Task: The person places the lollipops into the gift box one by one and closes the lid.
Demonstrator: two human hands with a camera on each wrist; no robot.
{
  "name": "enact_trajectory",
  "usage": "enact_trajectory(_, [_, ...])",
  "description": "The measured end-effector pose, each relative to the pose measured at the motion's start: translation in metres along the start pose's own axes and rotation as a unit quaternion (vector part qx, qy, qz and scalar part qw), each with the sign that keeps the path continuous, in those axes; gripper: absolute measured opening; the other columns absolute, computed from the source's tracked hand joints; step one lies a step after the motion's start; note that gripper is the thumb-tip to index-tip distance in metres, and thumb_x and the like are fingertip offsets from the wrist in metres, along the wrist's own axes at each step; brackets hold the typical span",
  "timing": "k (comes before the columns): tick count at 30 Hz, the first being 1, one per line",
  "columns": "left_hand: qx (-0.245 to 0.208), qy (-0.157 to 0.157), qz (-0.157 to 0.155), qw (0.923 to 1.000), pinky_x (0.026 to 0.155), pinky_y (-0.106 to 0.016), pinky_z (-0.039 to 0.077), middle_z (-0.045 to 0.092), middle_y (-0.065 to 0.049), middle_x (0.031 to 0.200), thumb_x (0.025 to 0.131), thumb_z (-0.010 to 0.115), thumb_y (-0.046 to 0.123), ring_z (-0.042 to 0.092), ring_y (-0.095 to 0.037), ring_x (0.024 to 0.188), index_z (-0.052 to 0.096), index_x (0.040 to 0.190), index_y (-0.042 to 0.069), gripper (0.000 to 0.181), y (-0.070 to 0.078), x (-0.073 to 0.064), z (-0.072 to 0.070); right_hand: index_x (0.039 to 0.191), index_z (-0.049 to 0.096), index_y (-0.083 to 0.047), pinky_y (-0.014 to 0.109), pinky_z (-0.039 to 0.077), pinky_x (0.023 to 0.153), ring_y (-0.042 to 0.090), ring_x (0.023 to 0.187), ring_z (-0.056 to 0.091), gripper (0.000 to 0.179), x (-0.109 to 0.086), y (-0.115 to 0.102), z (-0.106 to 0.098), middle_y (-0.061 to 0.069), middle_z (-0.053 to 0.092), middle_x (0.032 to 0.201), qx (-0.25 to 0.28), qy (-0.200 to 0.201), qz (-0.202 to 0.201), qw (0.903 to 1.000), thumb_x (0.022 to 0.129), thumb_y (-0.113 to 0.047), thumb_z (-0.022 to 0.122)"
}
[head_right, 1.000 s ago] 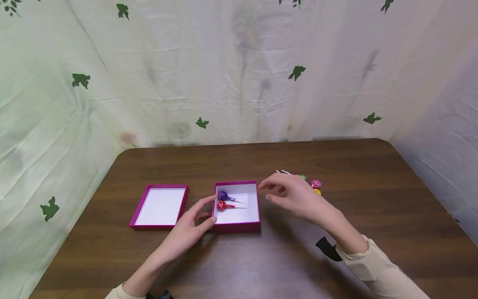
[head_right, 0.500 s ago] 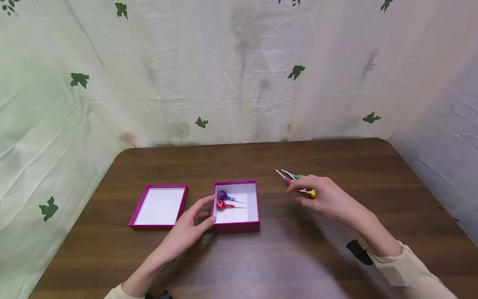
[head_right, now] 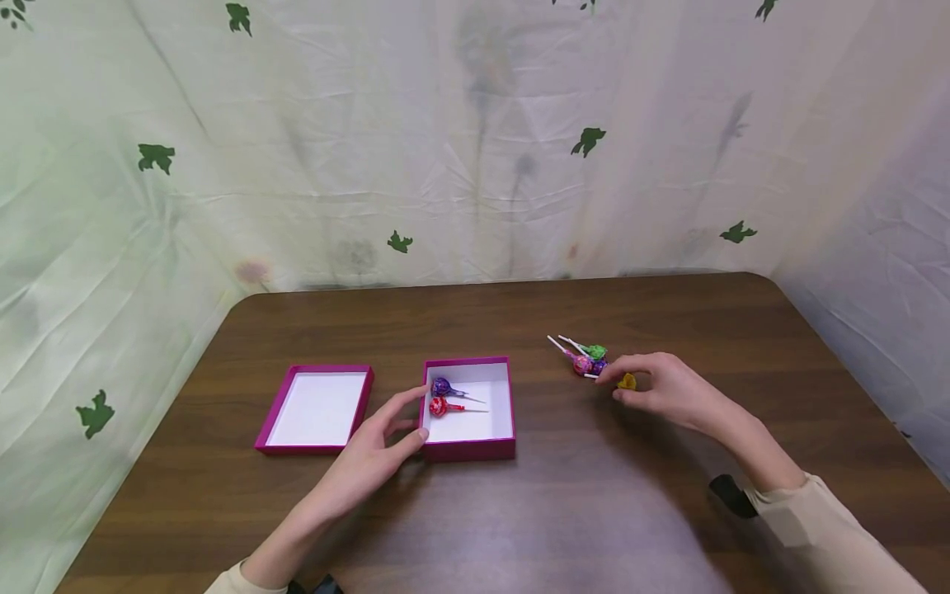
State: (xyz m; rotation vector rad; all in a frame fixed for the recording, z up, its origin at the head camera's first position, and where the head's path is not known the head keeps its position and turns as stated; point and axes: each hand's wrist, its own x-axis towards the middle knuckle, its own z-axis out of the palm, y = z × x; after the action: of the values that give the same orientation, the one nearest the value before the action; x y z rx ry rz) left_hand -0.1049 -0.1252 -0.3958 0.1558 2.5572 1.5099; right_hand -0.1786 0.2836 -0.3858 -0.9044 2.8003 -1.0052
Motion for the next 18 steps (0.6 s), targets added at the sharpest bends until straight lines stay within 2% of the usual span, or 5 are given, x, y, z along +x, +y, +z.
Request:
enact_trajectory(2, [-0.002,-0.001,-0.002,1.0000,0.084,-0.043,0.051,0.044,0.000,0.146,0.095,0.065,0.024,0.057,-0.026,0.118,0.046,0.146,0.030,0.055,-0.001,0.000,0.000,0.106,0.074,-0.020,0.012,0.035,0.094,0.025,0.116,0.059,0.025,0.001,0.005,0.003,-0.010,0.070,0.105,0.011,-0.014,0.010,0.9998,0.086,-0.005,0.074])
enact_trajectory(6, [-0.006,-0.004,-0.001,1.0000,0.084,-0.042,0.051,0.044,0.000,0.146,0.095,0.065,0.024,0.057,-0.026,0.118,0.046,0.146,0.030,0.055,-0.001,0.000,0.000,0.106,0.074,-0.020,0.024,0.044,0.084,0.013,0.098,0.063,0.025,0.002,0.010,0.009,-0.010,0.072,0.100,0.024,-0.033,0.010,0.9991,0.086,-0.005,0.074])
enact_trajectory(8, [-0.006,-0.005,-0.001,1.0000,0.084,-0.042,0.051,0.044,0.000,0.146,0.095,0.065,0.024,0.057,-0.025,0.118,0.046,0.146,0.030,0.055,-0.001,0.001,0.000,0.105,0.074,-0.022,0.028,0.046,0.081,0.012,0.094,0.062,0.026,0.002,0.010,0.012,-0.010,0.071,0.101,0.030,-0.039,0.006,0.9988,0.086,-0.005,0.075])
enact_trajectory(12, [-0.006,-0.005,-0.002,1.0000,0.085,-0.043,0.051,0.044,0.000,0.147,0.095,0.065,0.024,0.057,-0.026,0.118,0.046,0.146,0.029,0.055,-0.001,0.001,0.000,0.106,0.073,-0.023,0.029,0.045,0.078,0.013,0.092,0.060,0.029,0.002,0.007,0.015,-0.010,0.069,0.104,0.036,-0.044,-0.004,0.9984,0.085,-0.003,0.074])
enact_trajectory(18, [-0.003,-0.003,-0.004,1.0000,0.084,-0.042,0.051,0.044,0.000,0.146,0.095,0.065,0.025,0.057,-0.025,0.118,0.046,0.146,0.030,0.055,-0.001,0.000,0.000,0.110,0.072,-0.020,0.025,0.045,0.082,0.011,0.099,0.060,0.040,0.001,0.005,0.018,-0.009,0.069,0.109,0.049,-0.063,-0.019,0.9966,0.081,0.007,0.071])
